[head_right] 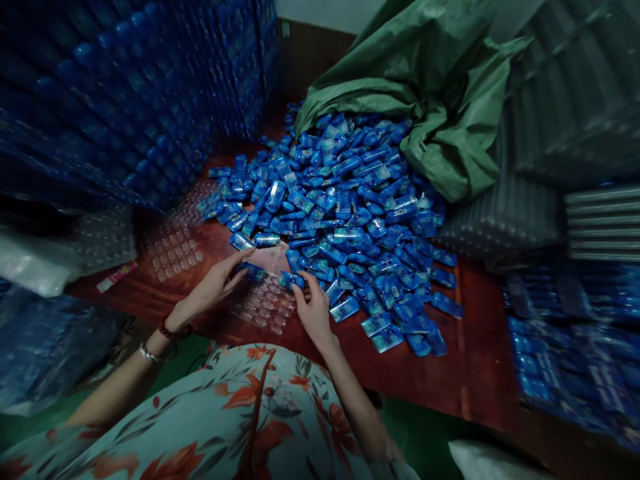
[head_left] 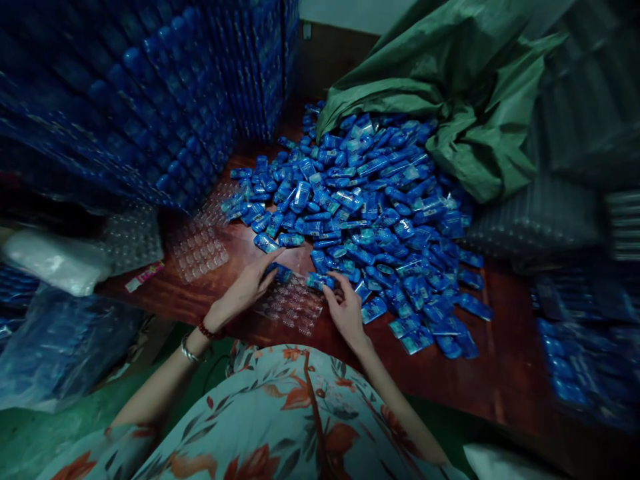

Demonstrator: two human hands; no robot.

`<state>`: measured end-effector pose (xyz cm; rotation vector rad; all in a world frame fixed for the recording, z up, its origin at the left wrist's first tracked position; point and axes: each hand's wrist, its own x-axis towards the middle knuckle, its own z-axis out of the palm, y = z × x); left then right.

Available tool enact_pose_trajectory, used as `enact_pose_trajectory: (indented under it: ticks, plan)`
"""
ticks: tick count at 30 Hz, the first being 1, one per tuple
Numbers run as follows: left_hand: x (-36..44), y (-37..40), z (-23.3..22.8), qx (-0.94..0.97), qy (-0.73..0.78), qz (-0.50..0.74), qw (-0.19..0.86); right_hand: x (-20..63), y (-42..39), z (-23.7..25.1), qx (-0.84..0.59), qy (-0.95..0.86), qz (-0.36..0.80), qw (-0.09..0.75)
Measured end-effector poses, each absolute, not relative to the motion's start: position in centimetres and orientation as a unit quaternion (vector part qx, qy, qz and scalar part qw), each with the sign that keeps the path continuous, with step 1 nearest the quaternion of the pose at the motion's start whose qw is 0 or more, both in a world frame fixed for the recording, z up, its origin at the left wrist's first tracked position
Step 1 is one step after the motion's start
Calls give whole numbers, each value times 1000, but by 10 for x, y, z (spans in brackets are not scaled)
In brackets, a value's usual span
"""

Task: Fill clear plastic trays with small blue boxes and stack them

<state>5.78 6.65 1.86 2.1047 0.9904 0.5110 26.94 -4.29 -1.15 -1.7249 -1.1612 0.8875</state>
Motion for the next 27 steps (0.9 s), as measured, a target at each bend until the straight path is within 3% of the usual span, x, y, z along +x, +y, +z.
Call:
enact_pose_trajectory:
  ticks: [7, 11, 16, 22, 27]
  plan:
    - [45, 50, 10, 784, 411, 208, 416, 270, -38, 0, -646, -597, 327, 346]
    - [41, 40, 10, 821, 400, 209, 350, 274, -41, -3, -619, -645, 338, 293]
    - [53, 44, 13, 849, 431, 178, 247, 269, -40, -1, -651, -704, 225, 177]
    - [59, 58, 11, 848, 377, 204, 311, 259, -28, 12, -688, -715, 121, 23]
    - [56, 54, 8, 844, 375, 220, 313, 263, -16, 23, -664, -728, 170, 8]
